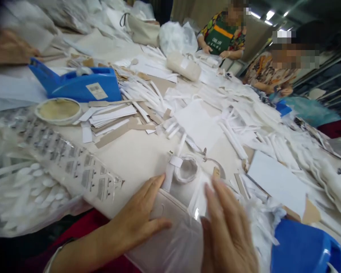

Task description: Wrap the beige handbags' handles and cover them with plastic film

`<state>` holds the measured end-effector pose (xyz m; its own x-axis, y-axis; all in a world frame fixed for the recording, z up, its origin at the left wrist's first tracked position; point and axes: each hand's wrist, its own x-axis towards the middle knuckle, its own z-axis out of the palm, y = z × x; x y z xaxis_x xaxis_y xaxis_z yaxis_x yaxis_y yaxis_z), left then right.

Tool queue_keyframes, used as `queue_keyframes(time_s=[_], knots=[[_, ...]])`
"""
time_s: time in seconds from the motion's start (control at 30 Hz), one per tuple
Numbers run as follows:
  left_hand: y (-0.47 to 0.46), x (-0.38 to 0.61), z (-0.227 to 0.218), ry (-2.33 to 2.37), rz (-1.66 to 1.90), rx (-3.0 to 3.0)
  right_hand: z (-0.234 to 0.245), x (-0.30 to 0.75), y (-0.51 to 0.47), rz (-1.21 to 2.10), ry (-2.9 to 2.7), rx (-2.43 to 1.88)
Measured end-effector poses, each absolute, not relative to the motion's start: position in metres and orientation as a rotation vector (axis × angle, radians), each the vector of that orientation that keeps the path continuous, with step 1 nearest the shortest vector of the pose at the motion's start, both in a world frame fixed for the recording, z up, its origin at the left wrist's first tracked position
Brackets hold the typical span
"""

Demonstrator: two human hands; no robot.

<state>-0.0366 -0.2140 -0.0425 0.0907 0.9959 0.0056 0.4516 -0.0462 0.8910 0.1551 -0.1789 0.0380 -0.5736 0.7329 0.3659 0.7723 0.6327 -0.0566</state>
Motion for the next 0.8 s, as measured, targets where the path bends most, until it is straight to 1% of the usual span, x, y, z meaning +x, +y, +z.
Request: queue_keyframes(time_s=[0.07,0.13,0.17,0.27,0.4,0.47,0.6,0.8], knots=[[-0.222,-0.041,-0.047,1.411,0.983,1.600,0.045,0.106,-0.151,0.040,-2.774,-0.807],[-0.234,-0.048,-0.049,1.410,1.022,1.550,0.037,0.072,-0.129,0.168,-2.928,-0.623],[-0.242,-0.052,-0.049,1.433,1.026,1.504,0.030,0.062,-0.121,0.207,-2.975,-0.603],[-0.264,-0.066,-0.047,1.480,1.063,1.360,0.014,0.056,-0.110,0.273,-3.034,-0.679],[-0.280,-0.073,-0.044,1.376,1.143,1.231,0.015,0.063,-0.108,0.298,-3.033,-0.721],[-0.281,-0.073,-0.045,1.319,1.110,1.187,0.018,0.063,-0.110,0.297,-3.035,-0.740],[-0.277,-0.071,-0.046,1.224,0.932,1.145,0.018,0.060,-0.112,0.267,-3.039,-0.775],[-0.270,-0.062,-0.061,1.316,1.034,1.036,0.015,0.058,-0.113,0.253,-3.066,-0.771]])
